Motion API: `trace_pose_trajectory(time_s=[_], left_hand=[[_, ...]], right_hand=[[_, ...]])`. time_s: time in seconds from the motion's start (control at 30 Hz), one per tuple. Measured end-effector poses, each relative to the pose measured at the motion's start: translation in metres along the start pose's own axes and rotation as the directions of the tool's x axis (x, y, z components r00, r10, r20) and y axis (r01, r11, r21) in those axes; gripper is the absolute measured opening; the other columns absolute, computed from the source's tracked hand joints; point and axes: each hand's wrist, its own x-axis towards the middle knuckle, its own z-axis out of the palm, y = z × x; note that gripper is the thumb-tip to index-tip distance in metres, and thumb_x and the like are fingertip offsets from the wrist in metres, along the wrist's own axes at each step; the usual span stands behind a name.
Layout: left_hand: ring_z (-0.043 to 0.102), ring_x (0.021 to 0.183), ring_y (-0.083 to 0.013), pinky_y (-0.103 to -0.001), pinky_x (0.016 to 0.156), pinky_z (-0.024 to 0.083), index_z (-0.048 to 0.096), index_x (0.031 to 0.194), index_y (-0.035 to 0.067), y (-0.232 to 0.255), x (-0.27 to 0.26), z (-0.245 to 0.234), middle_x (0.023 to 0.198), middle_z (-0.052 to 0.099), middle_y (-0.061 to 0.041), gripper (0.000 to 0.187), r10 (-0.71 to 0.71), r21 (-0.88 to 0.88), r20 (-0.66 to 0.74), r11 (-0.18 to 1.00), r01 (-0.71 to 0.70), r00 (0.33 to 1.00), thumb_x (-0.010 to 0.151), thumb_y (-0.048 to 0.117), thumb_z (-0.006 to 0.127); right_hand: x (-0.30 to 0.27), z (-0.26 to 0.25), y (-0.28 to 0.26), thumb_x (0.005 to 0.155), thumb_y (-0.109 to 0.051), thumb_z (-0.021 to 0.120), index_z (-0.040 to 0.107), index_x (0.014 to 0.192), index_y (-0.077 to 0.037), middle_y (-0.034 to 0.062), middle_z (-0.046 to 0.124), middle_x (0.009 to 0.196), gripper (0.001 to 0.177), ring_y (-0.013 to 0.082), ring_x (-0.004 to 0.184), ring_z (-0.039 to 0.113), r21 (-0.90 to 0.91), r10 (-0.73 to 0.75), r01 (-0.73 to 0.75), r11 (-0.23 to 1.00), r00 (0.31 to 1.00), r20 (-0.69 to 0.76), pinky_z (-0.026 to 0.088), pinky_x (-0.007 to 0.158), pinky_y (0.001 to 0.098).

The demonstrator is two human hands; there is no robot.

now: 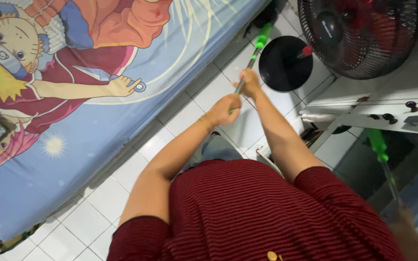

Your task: The person cleans the floor by hand using a duster, moving the duster across the tiled floor near a fan, a bed, and a closet.

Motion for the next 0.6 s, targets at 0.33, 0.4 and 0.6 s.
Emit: trace_pose_trajectory(time_s=[0.33, 0.4, 0.6], left_hand=[[0.043, 0.048, -0.0277, -0.040, 0.052, 0.040, 0.054, 0.061, -0.003, 0.174, 0.024, -0.132, 0.055, 0.046, -0.018, 0.027, -0.230, -0.026, 0.245, 0.970, 0.243, 0.942, 0.080, 0.016, 0.053], [0.039, 0.047, -0.0274, -0.040, 0.051, 0.037, 0.051, 0.061, -0.005, 0.188, 0.037, -0.135, 0.054, 0.043, -0.019, 0.030, -0.241, -0.035, 0.295, 0.964, 0.263, 0.925, 0.081, 0.018, 0.053], [0.041, 0.047, -0.0257, -0.038, 0.053, 0.041, 0.053, 0.062, -0.004, 0.207, 0.036, -0.099, 0.054, 0.048, -0.017, 0.029, -0.186, -0.095, 0.311, 0.970, 0.225, 0.932, 0.082, 0.017, 0.050]], right_hand=[[-0.006, 0.051, -0.177, 0.089, -0.017, 0.065, 0.059, 0.106, -0.003, 0.0110, 0.062, 0.105, 0.023, 0.0311, 0.100, 0.059, 0.460, -0.090, 0.044, 0.887, 0.993, 0.079, 0.045, 0.083, 0.0381], [0.001, 0.049, -0.207, 0.090, -0.016, 0.065, 0.058, 0.105, -0.003, 0.0104, 0.061, 0.103, 0.021, 0.0297, 0.099, 0.058, 0.625, -0.055, -0.041, 0.780, 0.990, 0.133, 0.046, 0.083, 0.0379], [-0.016, 0.008, -0.229, 0.093, -0.014, 0.067, 0.056, 0.102, -0.003, 0.0086, 0.057, 0.099, 0.018, 0.0254, 0.094, 0.054, 0.732, 0.031, -0.114, 0.671, 0.992, 0.126, 0.047, 0.086, 0.0374]])
